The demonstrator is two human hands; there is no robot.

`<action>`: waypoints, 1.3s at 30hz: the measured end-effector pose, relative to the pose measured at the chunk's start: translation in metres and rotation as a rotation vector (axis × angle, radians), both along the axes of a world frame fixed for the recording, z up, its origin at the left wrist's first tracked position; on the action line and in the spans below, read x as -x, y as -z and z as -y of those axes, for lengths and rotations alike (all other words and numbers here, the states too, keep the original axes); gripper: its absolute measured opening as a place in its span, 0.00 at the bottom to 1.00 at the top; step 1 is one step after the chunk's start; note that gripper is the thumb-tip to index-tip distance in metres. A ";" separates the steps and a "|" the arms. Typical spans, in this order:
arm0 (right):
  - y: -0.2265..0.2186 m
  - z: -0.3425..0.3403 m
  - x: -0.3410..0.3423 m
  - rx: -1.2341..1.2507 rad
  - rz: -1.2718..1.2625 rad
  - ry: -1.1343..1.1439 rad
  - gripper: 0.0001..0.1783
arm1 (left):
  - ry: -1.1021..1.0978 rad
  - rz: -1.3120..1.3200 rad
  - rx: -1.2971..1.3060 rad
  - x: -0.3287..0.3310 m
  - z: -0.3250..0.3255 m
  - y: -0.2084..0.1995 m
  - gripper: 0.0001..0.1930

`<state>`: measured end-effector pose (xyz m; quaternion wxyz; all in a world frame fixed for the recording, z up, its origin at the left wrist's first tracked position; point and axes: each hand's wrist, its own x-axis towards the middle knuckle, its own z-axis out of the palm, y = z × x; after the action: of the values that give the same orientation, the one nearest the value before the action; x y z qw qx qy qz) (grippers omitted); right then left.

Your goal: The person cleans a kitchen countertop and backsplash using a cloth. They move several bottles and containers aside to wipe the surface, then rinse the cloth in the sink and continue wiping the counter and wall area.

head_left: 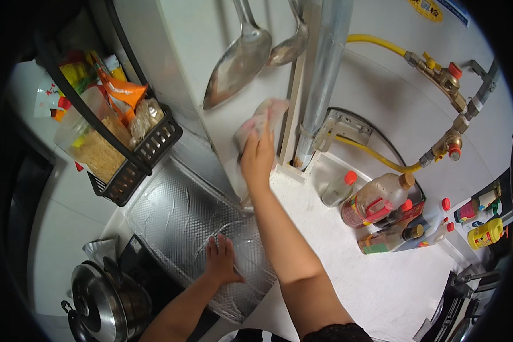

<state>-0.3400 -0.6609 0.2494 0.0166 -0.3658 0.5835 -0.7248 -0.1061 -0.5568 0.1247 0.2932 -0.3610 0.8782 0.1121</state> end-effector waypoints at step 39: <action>0.041 0.003 0.068 -0.451 -0.001 0.415 0.11 | -0.010 -0.003 -0.004 0.011 -0.001 -0.010 0.75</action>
<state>-0.4078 -0.6643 0.2080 -0.0513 -0.2262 0.7921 -0.5646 -0.1167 -0.5557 0.1351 0.2922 -0.3644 0.8766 0.1159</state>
